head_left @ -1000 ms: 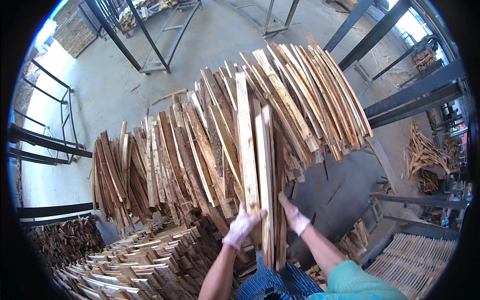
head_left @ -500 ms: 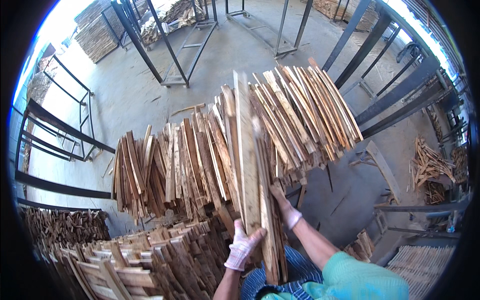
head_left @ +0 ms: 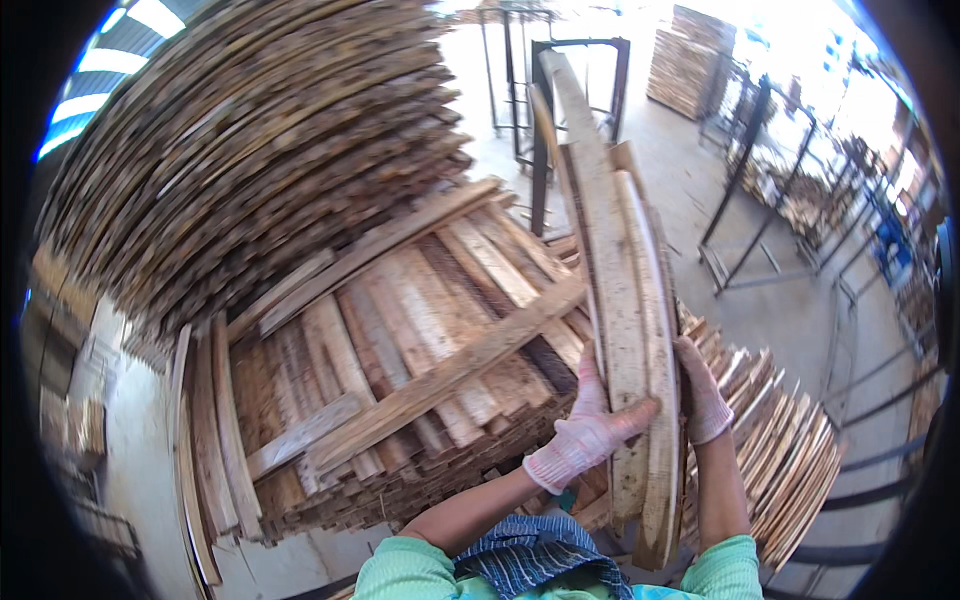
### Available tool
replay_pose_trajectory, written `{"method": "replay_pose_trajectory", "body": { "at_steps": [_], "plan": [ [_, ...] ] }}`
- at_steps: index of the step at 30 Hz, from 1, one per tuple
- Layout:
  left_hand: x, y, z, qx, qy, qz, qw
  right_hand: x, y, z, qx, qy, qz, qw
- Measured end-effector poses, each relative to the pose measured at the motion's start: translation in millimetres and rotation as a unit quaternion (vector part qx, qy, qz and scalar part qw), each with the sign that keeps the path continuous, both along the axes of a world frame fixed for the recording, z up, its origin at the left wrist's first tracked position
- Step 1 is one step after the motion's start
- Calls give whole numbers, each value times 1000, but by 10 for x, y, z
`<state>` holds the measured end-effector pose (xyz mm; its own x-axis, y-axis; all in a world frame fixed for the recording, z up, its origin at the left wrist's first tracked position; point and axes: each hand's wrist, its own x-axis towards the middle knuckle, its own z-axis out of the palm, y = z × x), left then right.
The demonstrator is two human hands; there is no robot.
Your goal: The person organizes and stacks wood slats by hand, moving them from a large disorganized pile onto a structured stack.
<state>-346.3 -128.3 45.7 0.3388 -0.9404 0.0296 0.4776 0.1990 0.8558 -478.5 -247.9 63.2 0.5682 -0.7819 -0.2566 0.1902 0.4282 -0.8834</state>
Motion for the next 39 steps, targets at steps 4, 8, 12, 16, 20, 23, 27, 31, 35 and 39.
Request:
{"method": "replay_pose_trajectory", "body": {
  "at_steps": [4,8,12,16,20,23,27,31,35,39],
  "plan": [
    [849,655,189,28,22,84,996,1165,377,514,7,64,175,982],
    [1652,775,587,281,-294,290,866,2198,251,768,-71,97,326,938],
    [2035,805,535,331,-552,323,694,3091,-164,198,-499,316,175,788],
    [2307,1156,176,234,-485,321,779,3225,-1,93,-526,325,206,759],
    [1839,1057,803,380,-575,269,673,2956,-184,203,-526,355,226,739],
    [1720,819,1035,425,-608,160,651,2959,-260,209,-535,364,240,724],
    [1973,954,709,332,-517,264,743,3045,-146,280,-535,329,274,728],
    [1708,1658,1213,196,-319,246,894,2830,-731,212,-541,326,227,741],
    [1455,2703,1048,241,-329,317,856,2871,-619,764,-475,311,227,791],
    [1482,3561,670,234,-457,426,745,3190,-391,504,-548,422,204,693]
  ]
}}
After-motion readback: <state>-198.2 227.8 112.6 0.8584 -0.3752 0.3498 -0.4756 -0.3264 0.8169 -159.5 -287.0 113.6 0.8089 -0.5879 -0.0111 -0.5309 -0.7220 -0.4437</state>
